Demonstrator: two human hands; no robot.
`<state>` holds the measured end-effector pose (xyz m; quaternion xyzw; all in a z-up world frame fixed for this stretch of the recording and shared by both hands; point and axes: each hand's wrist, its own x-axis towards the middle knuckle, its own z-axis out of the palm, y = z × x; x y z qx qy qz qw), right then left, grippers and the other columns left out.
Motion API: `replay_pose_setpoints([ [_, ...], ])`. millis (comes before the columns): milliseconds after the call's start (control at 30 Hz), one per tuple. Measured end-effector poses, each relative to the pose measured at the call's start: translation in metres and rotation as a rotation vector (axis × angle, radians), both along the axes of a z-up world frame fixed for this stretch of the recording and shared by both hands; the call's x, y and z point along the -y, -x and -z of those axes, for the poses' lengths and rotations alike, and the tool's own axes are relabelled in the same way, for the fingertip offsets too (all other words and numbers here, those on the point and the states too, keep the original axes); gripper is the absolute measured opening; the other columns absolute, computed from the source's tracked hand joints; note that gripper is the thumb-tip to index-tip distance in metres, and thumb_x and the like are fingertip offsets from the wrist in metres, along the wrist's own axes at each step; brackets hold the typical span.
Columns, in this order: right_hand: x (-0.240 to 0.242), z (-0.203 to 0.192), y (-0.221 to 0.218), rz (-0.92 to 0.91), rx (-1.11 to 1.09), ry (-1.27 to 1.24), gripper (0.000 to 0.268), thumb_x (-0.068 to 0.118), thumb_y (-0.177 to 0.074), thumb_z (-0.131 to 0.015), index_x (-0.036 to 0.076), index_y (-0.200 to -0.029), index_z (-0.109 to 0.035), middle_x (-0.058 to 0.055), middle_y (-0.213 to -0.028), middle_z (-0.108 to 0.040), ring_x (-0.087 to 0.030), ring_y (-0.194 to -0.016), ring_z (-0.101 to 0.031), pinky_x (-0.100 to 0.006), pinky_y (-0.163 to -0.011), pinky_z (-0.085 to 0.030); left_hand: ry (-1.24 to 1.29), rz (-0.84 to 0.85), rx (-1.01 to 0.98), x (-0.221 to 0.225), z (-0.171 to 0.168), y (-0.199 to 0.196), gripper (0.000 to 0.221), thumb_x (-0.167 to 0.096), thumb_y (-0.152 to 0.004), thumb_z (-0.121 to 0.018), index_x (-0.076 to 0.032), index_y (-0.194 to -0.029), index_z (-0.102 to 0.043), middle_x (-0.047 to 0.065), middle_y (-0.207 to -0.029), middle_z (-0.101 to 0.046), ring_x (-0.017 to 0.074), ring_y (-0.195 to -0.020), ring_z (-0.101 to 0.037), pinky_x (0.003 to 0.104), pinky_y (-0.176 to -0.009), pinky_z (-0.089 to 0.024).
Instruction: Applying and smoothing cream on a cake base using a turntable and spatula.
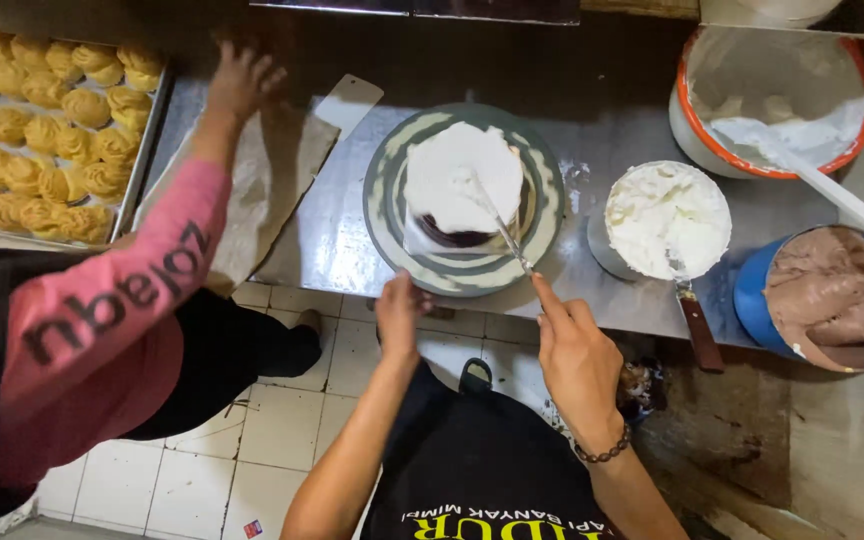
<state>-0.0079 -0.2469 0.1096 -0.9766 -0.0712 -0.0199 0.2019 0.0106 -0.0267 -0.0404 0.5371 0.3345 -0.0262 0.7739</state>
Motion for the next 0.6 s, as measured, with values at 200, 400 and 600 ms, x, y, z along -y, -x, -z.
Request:
replay_pose_setpoints([
  [200,-0.003,0.000,-0.001,0.001,-0.009,-0.010,0.046,0.016,-0.102,-0.058,0.029,-0.146,-0.061,-0.005,-0.089,-0.064,-0.032,-0.059,-0.069,-0.043,-0.048,-0.057,0.020,0.534,-0.042,0.030,0.019,0.035,0.039,-0.038,-0.091,-0.076,-0.009,-0.117,-0.070,0.018,-0.098,-0.074,0.0260,-0.082,-0.075,0.040,-0.078,-0.058],
  [400,-0.002,-0.002,-0.004,-0.038,-0.032,-0.061,0.046,0.015,-0.104,-0.054,0.025,-0.148,-0.058,-0.008,-0.089,-0.064,-0.031,-0.053,-0.065,-0.041,-0.044,-0.055,0.088,0.550,-0.053,0.022,0.055,0.034,0.056,-0.040,-0.096,-0.075,-0.005,-0.138,-0.064,0.023,-0.120,-0.072,0.0315,-0.101,-0.074,0.042,-0.085,-0.060],
  [600,-0.006,0.002,-0.004,-0.055,-0.043,-0.085,0.046,0.016,-0.103,-0.053,0.023,-0.149,-0.057,-0.010,-0.090,-0.065,-0.034,-0.054,-0.066,-0.043,-0.043,-0.054,0.109,0.447,-0.053,0.017,0.065,0.040,0.056,-0.038,-0.097,-0.075,-0.002,-0.138,-0.063,0.026,-0.122,-0.070,0.0396,-0.105,-0.072,0.048,-0.087,-0.059],
])
